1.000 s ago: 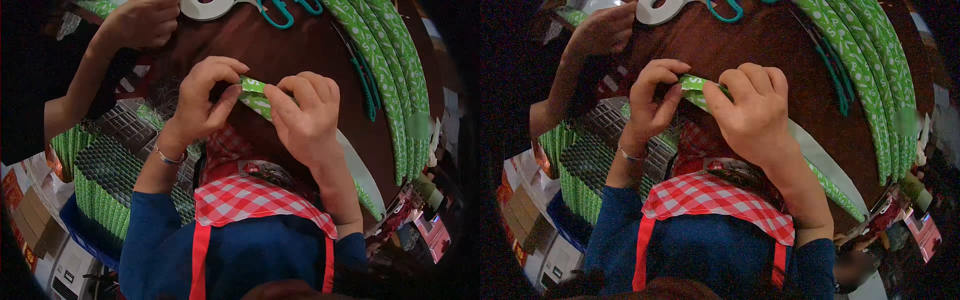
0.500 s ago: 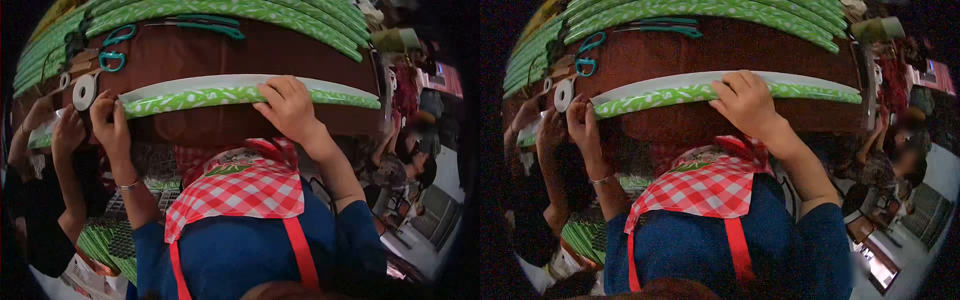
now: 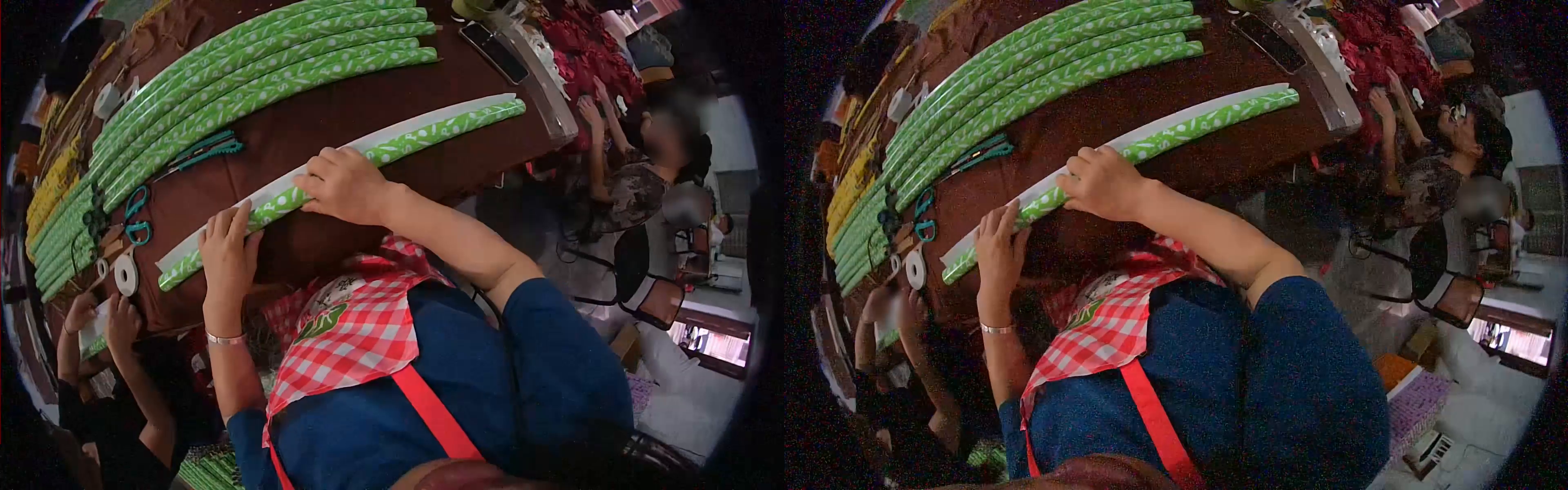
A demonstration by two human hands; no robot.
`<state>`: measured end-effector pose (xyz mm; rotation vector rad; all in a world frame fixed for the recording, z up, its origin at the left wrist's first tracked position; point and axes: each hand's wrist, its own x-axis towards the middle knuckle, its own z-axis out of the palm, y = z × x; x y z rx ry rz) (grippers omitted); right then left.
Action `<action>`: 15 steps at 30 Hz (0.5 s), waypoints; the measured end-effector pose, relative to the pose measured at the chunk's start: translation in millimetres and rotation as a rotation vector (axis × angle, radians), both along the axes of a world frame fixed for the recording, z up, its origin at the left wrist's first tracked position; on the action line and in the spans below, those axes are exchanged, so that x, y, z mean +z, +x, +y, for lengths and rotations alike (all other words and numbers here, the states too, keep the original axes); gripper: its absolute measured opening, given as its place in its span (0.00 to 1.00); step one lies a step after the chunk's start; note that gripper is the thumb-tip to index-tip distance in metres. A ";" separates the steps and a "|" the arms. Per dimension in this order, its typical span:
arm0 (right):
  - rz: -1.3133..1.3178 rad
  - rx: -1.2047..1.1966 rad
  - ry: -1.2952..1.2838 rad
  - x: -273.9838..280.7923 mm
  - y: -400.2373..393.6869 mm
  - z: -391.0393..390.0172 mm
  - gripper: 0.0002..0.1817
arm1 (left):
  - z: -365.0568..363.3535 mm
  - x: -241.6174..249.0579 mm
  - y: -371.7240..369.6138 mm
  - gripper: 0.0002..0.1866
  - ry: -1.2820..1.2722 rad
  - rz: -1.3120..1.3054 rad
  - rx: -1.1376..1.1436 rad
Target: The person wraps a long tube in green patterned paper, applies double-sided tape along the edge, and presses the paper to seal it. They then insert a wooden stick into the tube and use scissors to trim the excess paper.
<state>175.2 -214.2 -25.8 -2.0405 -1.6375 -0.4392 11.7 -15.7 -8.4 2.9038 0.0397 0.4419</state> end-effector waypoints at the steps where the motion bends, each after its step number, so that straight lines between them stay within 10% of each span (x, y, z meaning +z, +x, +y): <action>1: -0.002 -0.008 0.015 0.6 1.7 -3.5 0.23 | 0.7 1.5 0.2 0.23 0.007 0.042 0.016; 15: 0.006 -0.311 0.057 0.7 81.2 -176.0 0.17 | 21.1 19.9 -37.4 0.19 -0.121 0.160 0.128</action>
